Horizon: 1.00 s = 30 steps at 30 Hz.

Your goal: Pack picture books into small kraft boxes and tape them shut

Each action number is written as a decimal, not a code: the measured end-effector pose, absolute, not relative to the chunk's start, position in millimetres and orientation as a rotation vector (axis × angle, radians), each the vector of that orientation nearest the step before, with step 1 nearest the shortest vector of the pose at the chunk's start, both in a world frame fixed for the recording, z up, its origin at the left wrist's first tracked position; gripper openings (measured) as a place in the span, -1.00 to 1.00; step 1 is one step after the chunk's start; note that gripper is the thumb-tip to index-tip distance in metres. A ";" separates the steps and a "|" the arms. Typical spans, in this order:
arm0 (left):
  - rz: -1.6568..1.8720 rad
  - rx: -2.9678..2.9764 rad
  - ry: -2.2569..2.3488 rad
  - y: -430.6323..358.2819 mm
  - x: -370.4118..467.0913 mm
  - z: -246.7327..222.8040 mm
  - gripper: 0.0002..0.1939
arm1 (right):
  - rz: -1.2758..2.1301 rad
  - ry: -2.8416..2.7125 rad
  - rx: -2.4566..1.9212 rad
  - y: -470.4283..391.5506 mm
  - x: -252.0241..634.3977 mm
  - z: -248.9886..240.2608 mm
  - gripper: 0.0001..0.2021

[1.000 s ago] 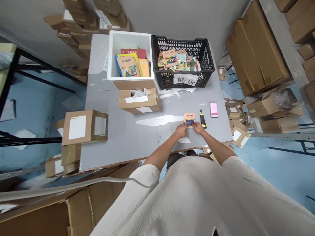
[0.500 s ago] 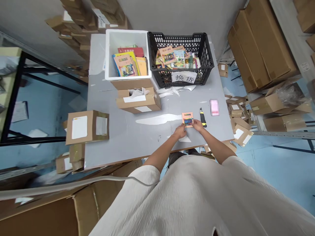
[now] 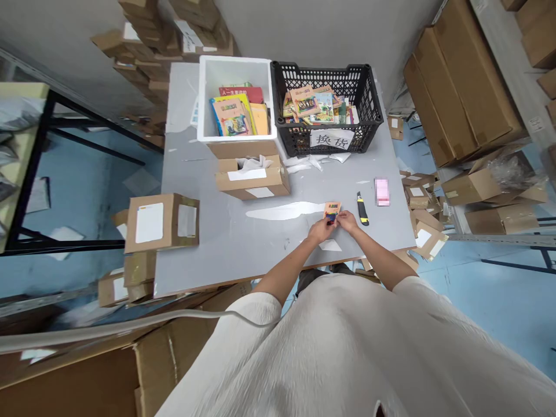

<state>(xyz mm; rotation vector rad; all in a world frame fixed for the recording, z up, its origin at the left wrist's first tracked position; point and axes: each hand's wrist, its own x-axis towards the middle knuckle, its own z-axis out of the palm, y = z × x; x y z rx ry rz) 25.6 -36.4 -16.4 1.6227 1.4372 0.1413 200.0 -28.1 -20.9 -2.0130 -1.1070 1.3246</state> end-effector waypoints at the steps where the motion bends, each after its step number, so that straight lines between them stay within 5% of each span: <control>1: 0.107 1.602 1.466 -35.1 25.0 -13.2 -0.54 | 1.363 -1.064 -1.995 -27.6 196.9 -19.1 -0.90; 10: 0.290 1.416 1.689 -23.7 -15.5 -11.0 -0.87 | 1.545 -0.909 -1.917 -21.8 179.5 -12.8 -0.92; 15: 0.566 1.088 1.625 -27.9 -35.7 -15.0 -0.85 | 1.503 -0.998 -2.043 -26.6 177.2 -6.4 -0.99; 30: 0.698 0.932 1.464 -31.3 -45.6 12.0 -0.87 | 1.444 -0.878 -1.827 -40.0 167.7 38.5 -0.72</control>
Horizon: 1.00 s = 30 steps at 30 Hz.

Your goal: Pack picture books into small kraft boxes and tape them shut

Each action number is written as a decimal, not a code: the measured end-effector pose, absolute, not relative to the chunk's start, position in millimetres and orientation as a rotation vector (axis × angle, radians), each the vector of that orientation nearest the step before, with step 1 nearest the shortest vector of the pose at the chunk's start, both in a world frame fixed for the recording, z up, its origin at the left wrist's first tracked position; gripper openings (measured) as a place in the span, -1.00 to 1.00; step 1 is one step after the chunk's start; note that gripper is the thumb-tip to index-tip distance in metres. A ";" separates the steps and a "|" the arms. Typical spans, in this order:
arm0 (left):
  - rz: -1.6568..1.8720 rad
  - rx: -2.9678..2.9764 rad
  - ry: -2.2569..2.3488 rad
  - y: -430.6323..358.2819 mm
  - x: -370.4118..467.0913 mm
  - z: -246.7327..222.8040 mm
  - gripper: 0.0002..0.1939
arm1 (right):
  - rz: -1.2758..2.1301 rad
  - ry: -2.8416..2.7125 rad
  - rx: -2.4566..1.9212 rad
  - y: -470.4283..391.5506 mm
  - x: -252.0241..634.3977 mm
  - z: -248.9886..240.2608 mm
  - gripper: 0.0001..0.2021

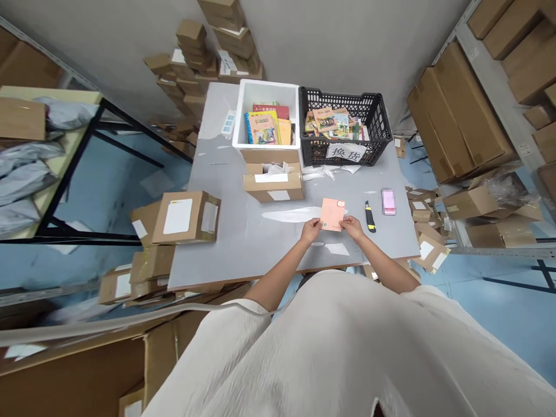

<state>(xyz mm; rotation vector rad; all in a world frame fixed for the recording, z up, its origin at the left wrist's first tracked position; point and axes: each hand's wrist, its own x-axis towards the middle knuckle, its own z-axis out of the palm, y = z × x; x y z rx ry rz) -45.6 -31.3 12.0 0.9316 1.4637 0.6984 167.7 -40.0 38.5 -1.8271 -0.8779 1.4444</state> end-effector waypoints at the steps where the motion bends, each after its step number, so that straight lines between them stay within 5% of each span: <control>1: 0.687 0.953 1.509 -30.4 -44.8 13.2 -0.85 | 1.409 -0.896 -1.814 -40.4 167.7 40.6 -0.73; 19: 0.909 0.737 1.298 -26.2 -27.7 35.5 -0.49 | 0.658 -2.087 -1.635 -54.2 127.6 58.1 -0.84; 26: 0.939 0.738 1.349 -20.4 -48.3 37.8 -0.64 | 0.732 -1.762 -1.713 -44.8 148.1 46.0 -0.72; 30: 0.962 0.700 1.329 -18.7 -54.7 41.6 -0.61 | 1.056 -1.409 -1.770 -43.1 152.3 45.2 -0.68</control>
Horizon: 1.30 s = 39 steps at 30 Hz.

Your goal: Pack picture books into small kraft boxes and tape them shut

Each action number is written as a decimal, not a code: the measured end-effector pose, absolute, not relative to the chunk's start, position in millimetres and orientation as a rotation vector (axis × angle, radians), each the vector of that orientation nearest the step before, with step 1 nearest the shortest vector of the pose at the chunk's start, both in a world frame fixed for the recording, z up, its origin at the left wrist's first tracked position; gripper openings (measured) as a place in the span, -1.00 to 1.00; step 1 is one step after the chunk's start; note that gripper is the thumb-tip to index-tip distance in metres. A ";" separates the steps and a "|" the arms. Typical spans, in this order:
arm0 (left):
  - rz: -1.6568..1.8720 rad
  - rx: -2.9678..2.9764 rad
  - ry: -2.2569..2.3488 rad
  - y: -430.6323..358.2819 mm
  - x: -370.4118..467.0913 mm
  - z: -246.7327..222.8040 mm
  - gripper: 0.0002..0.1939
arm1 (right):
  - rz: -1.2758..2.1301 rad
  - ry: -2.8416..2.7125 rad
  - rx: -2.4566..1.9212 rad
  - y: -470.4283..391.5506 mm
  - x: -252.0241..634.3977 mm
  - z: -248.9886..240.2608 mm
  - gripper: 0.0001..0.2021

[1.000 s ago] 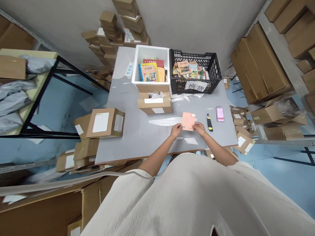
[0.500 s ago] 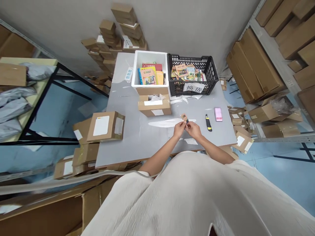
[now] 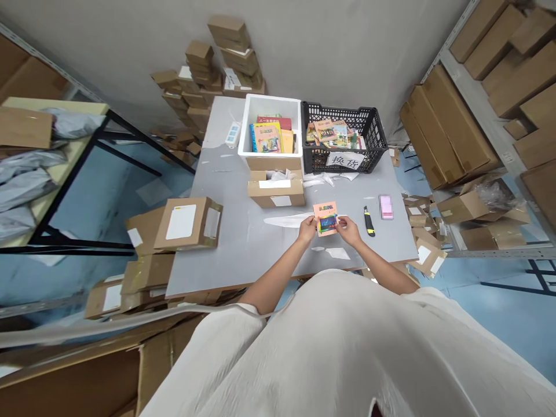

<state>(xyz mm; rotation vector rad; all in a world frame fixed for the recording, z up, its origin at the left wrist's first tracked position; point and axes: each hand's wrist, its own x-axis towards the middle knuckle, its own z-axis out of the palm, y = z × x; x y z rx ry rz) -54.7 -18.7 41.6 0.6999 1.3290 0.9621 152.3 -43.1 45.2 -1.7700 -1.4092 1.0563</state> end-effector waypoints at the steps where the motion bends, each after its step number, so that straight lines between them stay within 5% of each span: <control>1: 0.969 0.694 1.327 -18.6 -56.3 42.7 -0.60 | 1.161 -1.330 -1.767 -43.8 151.3 45.7 -0.70; 5: 0.959 0.712 1.323 -18.3 -65.6 48.5 -0.55 | 1.420 -1.119 -1.702 -47.6 141.9 50.6 -0.65; 23: 0.969 0.962 1.462 0.1 -165.5 71.9 -0.69 | 1.399 -0.985 -1.523 18.5 46.2 89.4 -0.56; 34: 1.152 0.737 1.489 99.1 -222.3 87.2 -0.63 | 1.336 -1.194 -1.526 121.5 -20.4 104.8 -0.59; 39: 1.223 0.634 1.512 153.7 -233.3 97.1 -0.75 | 1.280 -1.152 -1.551 178.0 -49.6 106.6 -0.68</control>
